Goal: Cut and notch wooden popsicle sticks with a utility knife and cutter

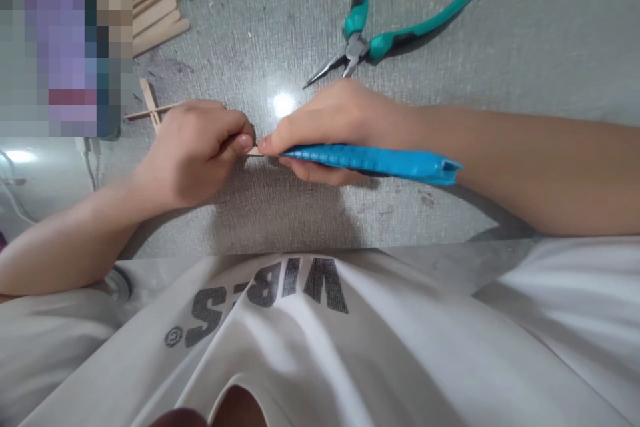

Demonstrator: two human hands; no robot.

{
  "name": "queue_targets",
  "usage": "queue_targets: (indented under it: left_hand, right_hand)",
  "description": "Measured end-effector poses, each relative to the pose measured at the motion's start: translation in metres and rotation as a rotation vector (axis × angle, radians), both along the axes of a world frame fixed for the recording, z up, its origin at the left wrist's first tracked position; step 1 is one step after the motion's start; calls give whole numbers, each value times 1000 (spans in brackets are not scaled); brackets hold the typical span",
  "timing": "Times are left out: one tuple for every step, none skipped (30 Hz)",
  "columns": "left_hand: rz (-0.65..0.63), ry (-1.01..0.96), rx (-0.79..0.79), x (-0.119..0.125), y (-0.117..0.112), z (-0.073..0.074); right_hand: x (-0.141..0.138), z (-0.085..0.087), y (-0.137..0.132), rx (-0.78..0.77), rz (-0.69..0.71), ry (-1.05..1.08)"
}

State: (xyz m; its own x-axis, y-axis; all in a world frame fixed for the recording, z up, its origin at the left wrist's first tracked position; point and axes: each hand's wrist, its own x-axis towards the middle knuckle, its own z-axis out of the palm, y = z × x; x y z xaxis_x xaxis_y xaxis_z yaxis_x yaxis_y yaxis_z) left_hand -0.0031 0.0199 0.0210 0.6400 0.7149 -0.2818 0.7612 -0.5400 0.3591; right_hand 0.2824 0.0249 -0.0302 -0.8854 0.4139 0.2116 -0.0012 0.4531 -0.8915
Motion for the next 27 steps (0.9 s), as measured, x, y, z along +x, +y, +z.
queue_targets:
  left_hand:
    - [6, 12, -9, 1, 0, 1]
    - [12, 23, -18, 1, 1, 2]
    - [16, 32, -26, 2, 1, 3]
    - [16, 40, -34, 2, 1, 4]
    - [16, 46, -40, 3, 1, 5]
    - [16, 47, -44, 3, 2, 5]
    - [18, 45, -47, 3, 2, 5]
    - [21, 37, -47, 2, 2, 5]
    - [24, 26, -46, 2, 2, 5]
    - [27, 14, -46, 1, 2, 4]
    - [31, 3, -45, 1, 1, 3]
    - [33, -6, -45, 0, 1, 3]
    - [33, -14, -42, 0, 1, 2]
    - [31, -22, -39, -1, 1, 1]
    - [29, -33, -32, -2, 1, 0]
    - [26, -49, -23, -3, 1, -1]
    - [20, -68, -15, -3, 1, -2]
    - [15, -88, -8, -4, 1, -2]
    - [11, -105, -2, -4, 1, -2]
    - [9, -114, 1, -5, 1, -2]
    - [8, -114, 1, -5, 1, -2]
    - [10, -104, -1, -5, 1, -2]
    - [13, -88, -4, -5, 1, -1]
    - [16, -72, -8, -4, 1, -1]
    - [16, -60, -11, -4, 1, 0]
    - [16, -53, -12, -4, 1, 0]
    - [14, -52, -11, -4, 1, 0]
  right_hand:
    - [0, 1, -1, 47, -17, -5]
    - [0, 2, -1, 85, -23, -16]
    - [0, 3, -2, 108, -19, -29]
    - [0, 5, -2, 130, -26, -35]
    - [-1, 7, -2, 159, -47, -33]
    - [-1, 9, -3, 192, -69, -25]
    - [-2, 11, -3, 222, -87, -13]
    - [-3, 13, -3, 239, -95, -1]
    - [-3, 15, -3, 243, -93, 6]
    - [-4, 16, -4, 236, -87, 6]
    - [-4, 17, -4, 225, -81, -2]
    - [-4, 16, -4, 217, -82, -16]
    - [-4, 16, -4, 212, -90, -33]
    - [-4, 14, -5, 207, -96, -42]
    - [-5, 13, -5, 205, -100, -25]
    - [-5, 11, -5, 204, -101, 5]
    - [-6, 10, -5, 195, -101, 32]
    - [-6, 9, -5, 172, -94, 49]
    - [-6, 8, -5, 137, -83, 46]
    - [-5, 8, -5, 112, -71, 28]
    - [-5, 9, -5, 100, -66, -5]
    - [-4, 9, -5, 102, -70, -40]
    - [-3, 10, -5, 124, -80, -60]
    - [-3, 10, -4, 154, -91, -70]
    - [-2, 9, -4, 178, -99, -67]
    - [-3, 9, -4, 187, -100, -48]
    - [-3, 8, -4, 183, -93, -11]
